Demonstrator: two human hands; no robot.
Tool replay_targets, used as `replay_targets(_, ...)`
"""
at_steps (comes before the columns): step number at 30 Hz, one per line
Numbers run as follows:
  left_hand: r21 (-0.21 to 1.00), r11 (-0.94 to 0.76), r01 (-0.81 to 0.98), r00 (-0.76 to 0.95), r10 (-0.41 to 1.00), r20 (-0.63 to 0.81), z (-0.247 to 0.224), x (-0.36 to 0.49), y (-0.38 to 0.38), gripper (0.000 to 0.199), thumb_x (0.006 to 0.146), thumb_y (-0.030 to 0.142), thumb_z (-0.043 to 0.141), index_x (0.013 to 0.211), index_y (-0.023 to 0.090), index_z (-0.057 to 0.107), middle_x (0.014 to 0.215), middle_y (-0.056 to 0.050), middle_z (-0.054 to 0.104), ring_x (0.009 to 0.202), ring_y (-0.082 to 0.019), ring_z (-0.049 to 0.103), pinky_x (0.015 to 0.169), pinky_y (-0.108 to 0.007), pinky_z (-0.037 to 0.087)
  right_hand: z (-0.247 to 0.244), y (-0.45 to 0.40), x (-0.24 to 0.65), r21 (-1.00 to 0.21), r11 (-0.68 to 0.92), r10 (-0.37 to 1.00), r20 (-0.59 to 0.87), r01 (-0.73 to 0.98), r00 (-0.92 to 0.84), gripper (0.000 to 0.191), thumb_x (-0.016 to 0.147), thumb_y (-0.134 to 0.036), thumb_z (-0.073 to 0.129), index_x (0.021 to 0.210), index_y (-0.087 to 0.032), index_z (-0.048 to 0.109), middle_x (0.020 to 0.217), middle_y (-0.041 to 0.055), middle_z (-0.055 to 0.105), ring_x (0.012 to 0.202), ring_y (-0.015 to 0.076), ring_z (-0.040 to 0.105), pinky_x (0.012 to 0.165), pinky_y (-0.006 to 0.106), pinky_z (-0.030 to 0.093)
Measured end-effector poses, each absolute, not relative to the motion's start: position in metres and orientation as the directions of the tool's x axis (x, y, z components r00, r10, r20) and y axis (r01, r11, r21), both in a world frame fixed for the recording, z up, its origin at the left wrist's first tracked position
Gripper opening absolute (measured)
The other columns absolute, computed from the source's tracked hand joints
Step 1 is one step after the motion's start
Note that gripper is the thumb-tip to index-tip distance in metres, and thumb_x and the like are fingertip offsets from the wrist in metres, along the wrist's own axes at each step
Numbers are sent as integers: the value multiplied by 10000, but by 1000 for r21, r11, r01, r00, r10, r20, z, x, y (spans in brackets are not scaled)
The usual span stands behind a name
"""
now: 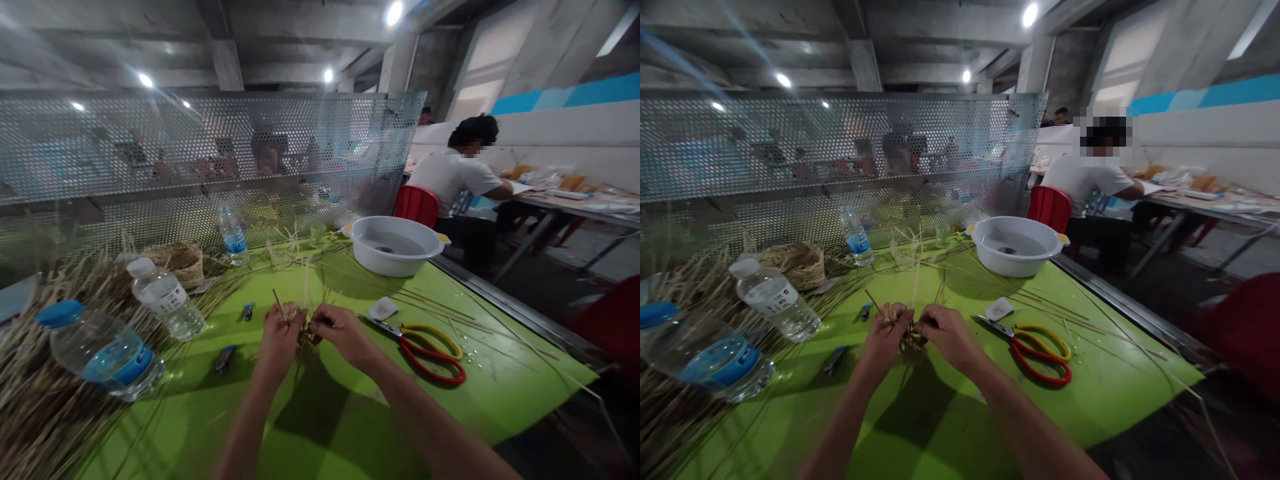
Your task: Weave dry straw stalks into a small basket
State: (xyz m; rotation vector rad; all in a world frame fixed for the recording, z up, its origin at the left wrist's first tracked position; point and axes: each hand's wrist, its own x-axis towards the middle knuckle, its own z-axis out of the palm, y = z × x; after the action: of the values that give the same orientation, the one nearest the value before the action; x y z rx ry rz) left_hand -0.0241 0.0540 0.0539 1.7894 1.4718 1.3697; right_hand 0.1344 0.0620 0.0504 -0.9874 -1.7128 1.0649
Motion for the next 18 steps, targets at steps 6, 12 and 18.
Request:
replay_targets(6, 846, -303, 439, 0, 942, 337, 54, -29, 58, 336, 882, 378, 487, 593, 219, 421, 589, 32, 402, 606, -157, 426, 592, -281, 323, 55, 61, 137, -965, 250, 920, 211, 81, -332, 156, 788, -287, 632, 683, -179, 592, 603, -5, 613, 584, 150, 599, 565, 250, 427)
replay_targets(12, 829, -300, 472, -28, 935, 355, 55, -33, 57, 334, 894, 391, 474, 609, 227, 416, 587, 32, 413, 589, -163, 430, 591, -290, 333, 57, 58, 140, -973, 229, 908, 203, 26, -366, 181, 793, -293, 640, 663, -179, 585, 561, -10, 614, 544, 133, 580, 557, 245, 412)
replay_targets(18, 773, -328, 543, -30, 912, 408, 64, -35, 53, 325, 900, 362, 459, 608, 229, 411, 612, 13, 447, 641, -180, 467, 613, -302, 346, 57, 57, 142, -978, 196, 912, 207, -65, -354, 237, 775, -358, 685, 658, -171, 598, 554, -17, 592, 516, 123, 564, 542, 244, 426)
